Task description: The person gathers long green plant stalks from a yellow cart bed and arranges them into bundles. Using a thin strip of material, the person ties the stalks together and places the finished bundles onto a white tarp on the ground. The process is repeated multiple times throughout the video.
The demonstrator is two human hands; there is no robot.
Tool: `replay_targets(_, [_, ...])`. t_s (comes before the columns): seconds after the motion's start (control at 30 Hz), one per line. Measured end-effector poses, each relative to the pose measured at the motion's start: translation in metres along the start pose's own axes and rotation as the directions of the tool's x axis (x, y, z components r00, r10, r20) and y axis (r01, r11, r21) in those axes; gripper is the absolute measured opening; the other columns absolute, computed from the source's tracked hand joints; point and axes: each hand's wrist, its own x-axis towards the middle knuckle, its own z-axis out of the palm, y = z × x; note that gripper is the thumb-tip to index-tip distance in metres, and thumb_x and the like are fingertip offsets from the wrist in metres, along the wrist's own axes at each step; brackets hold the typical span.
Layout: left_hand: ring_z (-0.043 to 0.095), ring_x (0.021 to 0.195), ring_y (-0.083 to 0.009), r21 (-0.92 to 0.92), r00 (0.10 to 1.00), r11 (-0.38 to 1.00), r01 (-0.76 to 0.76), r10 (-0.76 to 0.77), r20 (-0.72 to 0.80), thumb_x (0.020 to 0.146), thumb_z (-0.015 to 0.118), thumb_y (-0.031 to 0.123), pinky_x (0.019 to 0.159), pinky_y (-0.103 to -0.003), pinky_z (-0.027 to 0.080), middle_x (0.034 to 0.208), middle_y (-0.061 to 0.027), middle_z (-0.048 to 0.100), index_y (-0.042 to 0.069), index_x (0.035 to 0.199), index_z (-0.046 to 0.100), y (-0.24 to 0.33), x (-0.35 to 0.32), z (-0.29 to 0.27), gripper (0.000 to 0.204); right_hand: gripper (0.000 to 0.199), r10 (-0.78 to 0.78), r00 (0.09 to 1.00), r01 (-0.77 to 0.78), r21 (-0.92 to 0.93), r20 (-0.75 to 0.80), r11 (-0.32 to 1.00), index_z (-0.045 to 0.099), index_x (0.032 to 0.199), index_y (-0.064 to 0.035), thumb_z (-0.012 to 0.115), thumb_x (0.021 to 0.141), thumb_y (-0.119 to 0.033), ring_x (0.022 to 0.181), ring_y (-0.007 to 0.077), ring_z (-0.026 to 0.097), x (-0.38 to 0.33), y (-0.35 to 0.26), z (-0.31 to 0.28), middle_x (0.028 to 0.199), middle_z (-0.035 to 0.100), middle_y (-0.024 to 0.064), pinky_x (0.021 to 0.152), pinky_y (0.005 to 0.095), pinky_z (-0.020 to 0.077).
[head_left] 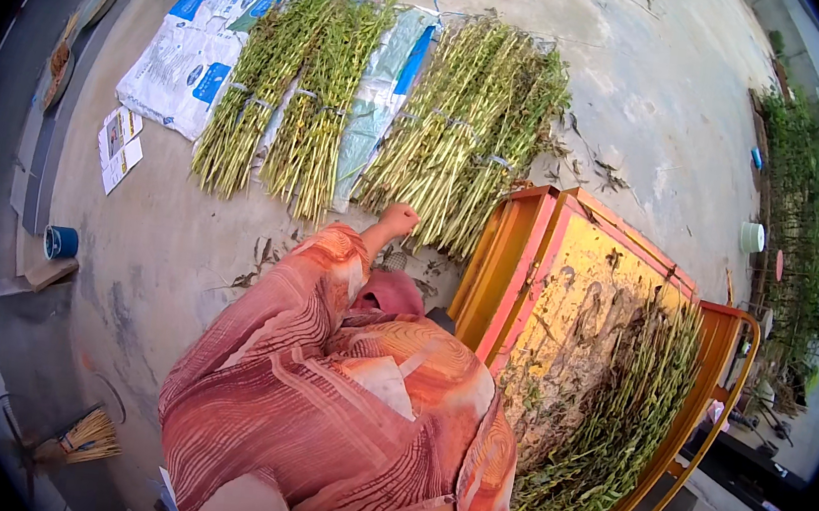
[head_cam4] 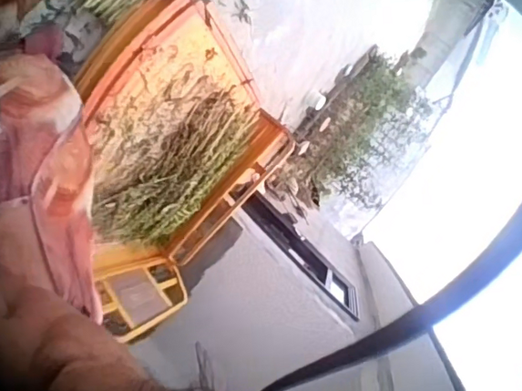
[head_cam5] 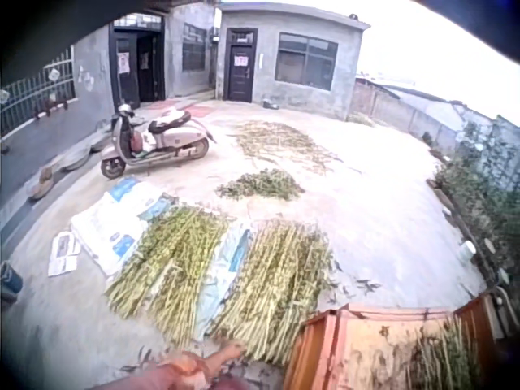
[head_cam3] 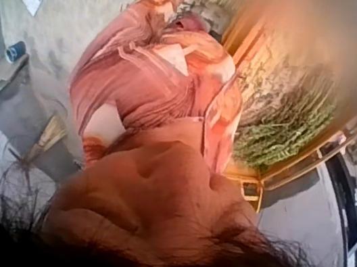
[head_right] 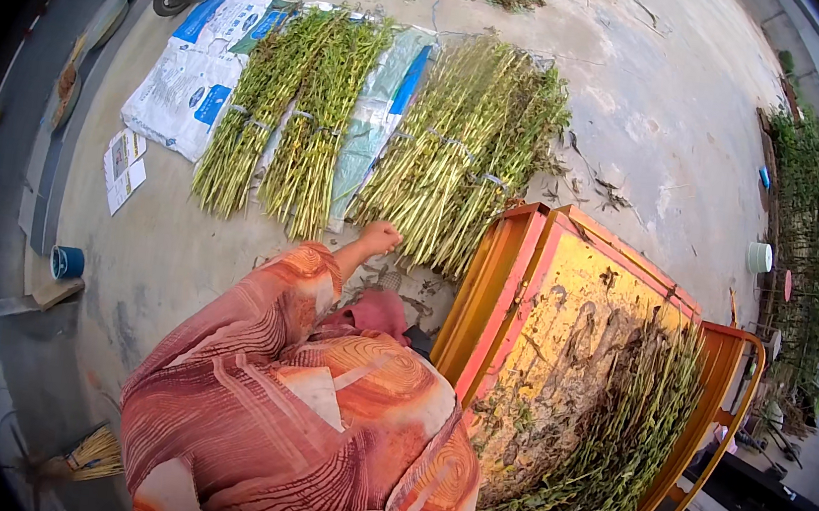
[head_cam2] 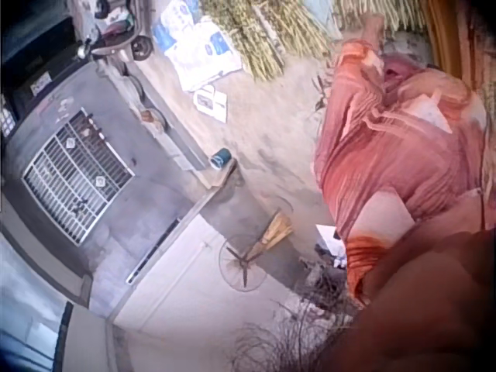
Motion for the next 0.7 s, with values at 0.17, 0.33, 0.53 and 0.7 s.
replay_targets(0.17, [0.054, 0.044, -0.0118, 0.315, 0.951, 0.949, 0.007, -0.104, 0.292, 0.081, 0.068, 0.026, 0.045, -0.029, 0.045, 0.054, -0.0037, 0.059, 0.005, 0.065, 0.065, -0.051, -0.063, 0.084, 0.027, 0.021, 0.103, 0.978, -0.067, 0.198, -0.180, 0.978, 0.064, 0.087, -0.0022, 0.070, 0.080, -0.021, 0.054, 0.0133, 0.058, -0.012, 0.094, -0.072, 0.068, 0.062, 0.0066, 0.043, 0.0288, 0.0450])
replay_targets(0.33, [0.053, 0.047, -0.0104, 0.517, 0.960, 0.855, -0.037, -0.113, 0.256, 0.079, 0.071, 0.029, 0.046, -0.027, 0.042, 0.056, -0.0018, 0.059, 0.004, 0.064, 0.065, -0.054, -0.165, 0.064, 0.030, 0.017, 0.280, 0.923, -0.179, 0.348, -0.266, 0.920, 0.065, 0.081, -0.0036, 0.069, 0.082, -0.020, 0.052, 0.0125, 0.056, -0.091, 0.274, -0.127, 0.066, 0.060, 0.0048, 0.042, 0.0285, 0.0435])
replay_targets(0.53, [0.055, 0.048, -0.0130, 0.761, 0.954, 0.648, -0.029, -0.209, 0.214, 0.079, 0.071, 0.029, 0.046, -0.029, 0.043, 0.056, -0.0035, 0.060, 0.004, 0.066, 0.065, -0.075, -0.199, 0.098, 0.029, 0.015, 0.371, 0.889, -0.166, 0.565, -0.269, 0.808, 0.061, 0.076, -0.0039, 0.065, 0.084, -0.016, 0.050, 0.0144, 0.055, -0.188, 0.365, -0.150, 0.061, 0.055, 0.0029, 0.040, 0.0298, 0.0433])
replay_targets(0.7, [0.056, 0.048, -0.0151, 0.892, 0.880, 0.401, -0.210, -0.319, 0.351, 0.078, 0.071, 0.029, 0.046, -0.030, 0.045, 0.057, -0.0050, 0.061, 0.003, 0.068, 0.066, -0.054, -0.202, 0.206, 0.028, 0.013, 0.285, 0.886, -0.181, 0.294, -0.365, 0.939, 0.064, 0.082, -0.0062, 0.065, 0.084, -0.019, 0.054, 0.0169, 0.059, -0.168, 0.501, -0.104, 0.068, 0.061, 0.0053, 0.045, 0.0313, 0.0479])
